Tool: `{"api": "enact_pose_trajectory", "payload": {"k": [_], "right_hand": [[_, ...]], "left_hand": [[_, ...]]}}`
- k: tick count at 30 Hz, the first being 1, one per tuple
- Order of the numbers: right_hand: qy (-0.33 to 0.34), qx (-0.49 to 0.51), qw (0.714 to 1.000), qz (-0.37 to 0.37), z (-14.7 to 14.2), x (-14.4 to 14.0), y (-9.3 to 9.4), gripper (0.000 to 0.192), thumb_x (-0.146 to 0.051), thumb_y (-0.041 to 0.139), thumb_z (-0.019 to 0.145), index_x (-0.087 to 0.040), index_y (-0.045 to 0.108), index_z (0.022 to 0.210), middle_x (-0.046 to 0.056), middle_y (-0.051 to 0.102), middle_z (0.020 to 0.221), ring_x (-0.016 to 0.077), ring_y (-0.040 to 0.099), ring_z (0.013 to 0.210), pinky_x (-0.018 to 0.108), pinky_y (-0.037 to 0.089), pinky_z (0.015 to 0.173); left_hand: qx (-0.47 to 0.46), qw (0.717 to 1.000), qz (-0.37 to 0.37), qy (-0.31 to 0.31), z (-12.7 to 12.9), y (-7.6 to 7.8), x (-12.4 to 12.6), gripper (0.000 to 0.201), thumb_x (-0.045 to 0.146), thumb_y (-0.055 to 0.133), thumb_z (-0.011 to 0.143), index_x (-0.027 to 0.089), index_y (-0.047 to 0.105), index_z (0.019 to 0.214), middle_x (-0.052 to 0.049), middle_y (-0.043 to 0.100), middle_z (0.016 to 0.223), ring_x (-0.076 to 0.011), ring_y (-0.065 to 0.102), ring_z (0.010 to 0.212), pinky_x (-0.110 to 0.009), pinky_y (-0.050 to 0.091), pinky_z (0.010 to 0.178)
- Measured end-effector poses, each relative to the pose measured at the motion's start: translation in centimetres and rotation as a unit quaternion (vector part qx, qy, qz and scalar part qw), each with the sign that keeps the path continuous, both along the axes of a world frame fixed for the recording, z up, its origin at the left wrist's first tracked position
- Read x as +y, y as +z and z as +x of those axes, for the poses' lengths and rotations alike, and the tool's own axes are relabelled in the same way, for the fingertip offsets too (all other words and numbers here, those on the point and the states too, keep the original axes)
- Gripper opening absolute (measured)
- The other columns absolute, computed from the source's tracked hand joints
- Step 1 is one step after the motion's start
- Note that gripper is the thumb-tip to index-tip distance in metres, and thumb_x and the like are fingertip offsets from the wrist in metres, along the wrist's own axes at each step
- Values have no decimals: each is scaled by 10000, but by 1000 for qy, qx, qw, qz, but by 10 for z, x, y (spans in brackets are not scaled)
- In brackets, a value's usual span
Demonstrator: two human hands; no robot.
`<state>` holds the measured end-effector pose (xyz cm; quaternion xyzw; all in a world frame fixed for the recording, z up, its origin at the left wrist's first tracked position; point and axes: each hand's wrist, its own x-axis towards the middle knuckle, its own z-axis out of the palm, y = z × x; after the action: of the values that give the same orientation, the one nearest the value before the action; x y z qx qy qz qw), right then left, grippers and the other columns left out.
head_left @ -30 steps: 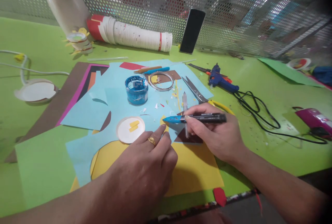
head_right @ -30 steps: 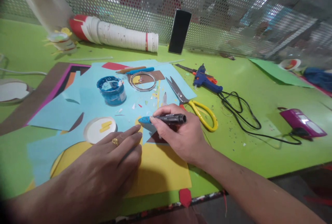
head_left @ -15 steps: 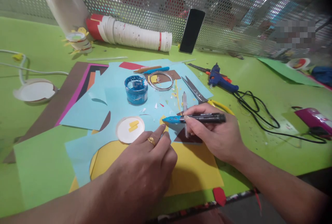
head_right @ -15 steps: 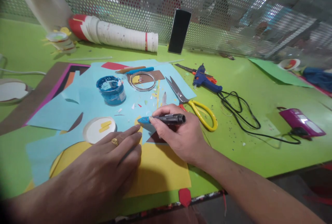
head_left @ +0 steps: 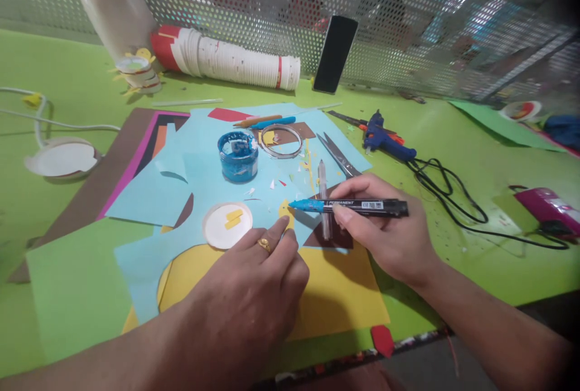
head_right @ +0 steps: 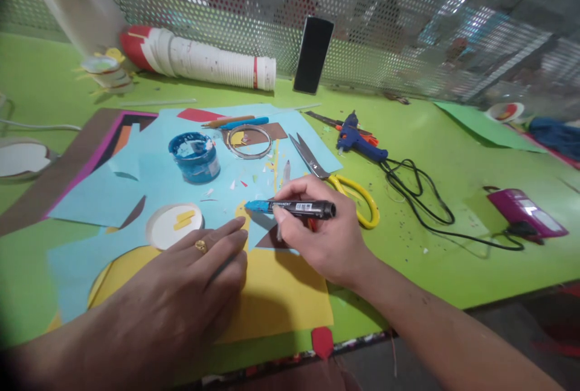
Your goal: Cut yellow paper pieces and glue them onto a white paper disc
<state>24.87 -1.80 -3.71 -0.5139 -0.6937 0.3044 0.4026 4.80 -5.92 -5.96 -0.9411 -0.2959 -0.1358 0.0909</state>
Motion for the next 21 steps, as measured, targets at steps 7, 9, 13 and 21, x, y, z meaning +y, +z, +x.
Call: {"api": "enact_pose_trajectory", "payload": {"k": [7, 9, 13, 21], "right_hand": [[-7, -31, 999, -7, 0, 0, -1, 76, -201, 625, 786, -189, 639, 860, -7, 648, 646, 133, 570, 490, 253, 453, 440], [-8, -30, 1000, -3, 0, 0, -1, 77, -197, 619, 785, -186, 640, 859, -8, 645, 644, 132, 568, 491, 254, 455, 443], [-8, -30, 1000, -1, 0, 0, -2, 72, -196, 626, 780, -185, 643, 849, -2, 660, 660, 134, 585, 507, 252, 471, 454], [-7, -39, 999, -5, -1, 1, -1, 68, -198, 635, 781, -192, 648, 847, -2, 680, 665, 126, 596, 511, 234, 466, 446]], "left_hand": [[-3, 1000, 6, -2, 1, 0, -1, 200, 165, 646, 705, 94, 711, 880, -124, 687, 885, -331, 581, 1096, -424, 514, 884], [-2, 1000, 7, -1, 1, 0, -1, 192, 167, 651, 703, 99, 711, 871, -119, 687, 880, -325, 586, 1090, -419, 513, 892], [13, 1000, 9, -1, 1, 0, 0, 174, 176, 633, 738, 106, 711, 876, -123, 696, 910, -316, 597, 1077, -415, 519, 881], [16, 1000, -3, 5, 0, 0, 0, 201, 144, 577, 770, 106, 708, 918, -134, 704, 982, -309, 582, 1128, -415, 517, 915]]}}
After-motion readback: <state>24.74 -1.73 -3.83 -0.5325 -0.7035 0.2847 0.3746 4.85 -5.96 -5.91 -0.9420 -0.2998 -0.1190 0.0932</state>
